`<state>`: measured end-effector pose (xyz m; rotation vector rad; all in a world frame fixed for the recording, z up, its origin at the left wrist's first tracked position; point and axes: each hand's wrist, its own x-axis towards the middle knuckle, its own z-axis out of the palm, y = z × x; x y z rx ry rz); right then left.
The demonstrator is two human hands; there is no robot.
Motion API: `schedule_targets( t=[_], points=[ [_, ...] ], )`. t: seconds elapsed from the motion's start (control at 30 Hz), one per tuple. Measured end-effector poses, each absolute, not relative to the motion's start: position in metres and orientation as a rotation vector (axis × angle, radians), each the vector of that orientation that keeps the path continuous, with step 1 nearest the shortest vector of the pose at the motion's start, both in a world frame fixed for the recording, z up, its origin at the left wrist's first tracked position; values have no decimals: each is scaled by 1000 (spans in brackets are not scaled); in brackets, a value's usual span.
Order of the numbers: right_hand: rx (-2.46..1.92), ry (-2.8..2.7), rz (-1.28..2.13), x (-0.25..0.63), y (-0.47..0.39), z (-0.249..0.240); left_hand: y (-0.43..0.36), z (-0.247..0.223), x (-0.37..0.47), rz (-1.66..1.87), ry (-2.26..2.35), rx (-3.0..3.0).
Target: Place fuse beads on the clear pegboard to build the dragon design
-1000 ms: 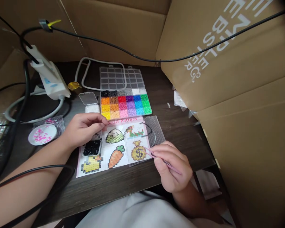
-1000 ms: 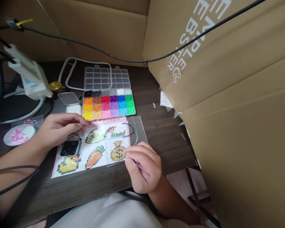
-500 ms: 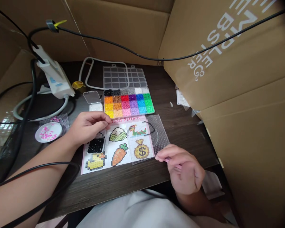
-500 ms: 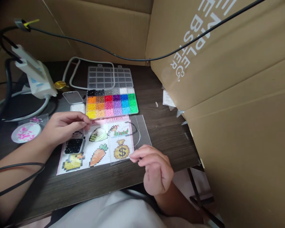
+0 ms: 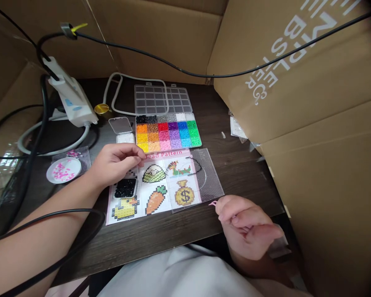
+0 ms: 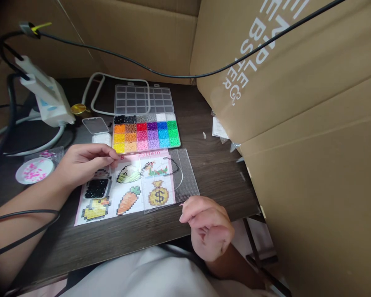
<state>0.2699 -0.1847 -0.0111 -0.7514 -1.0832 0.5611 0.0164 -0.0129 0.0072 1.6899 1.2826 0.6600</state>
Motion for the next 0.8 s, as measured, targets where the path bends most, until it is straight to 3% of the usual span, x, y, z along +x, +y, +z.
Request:
schedule_targets(
  t=[0.6,0.8],
  points=[
    [-921,-1332,374,276,-192,-17,-14,10,19,652,1287,1669],
    [-826,-1169,465,267,-176,-18,-13,5,16,659,1259,1678]
  ],
)
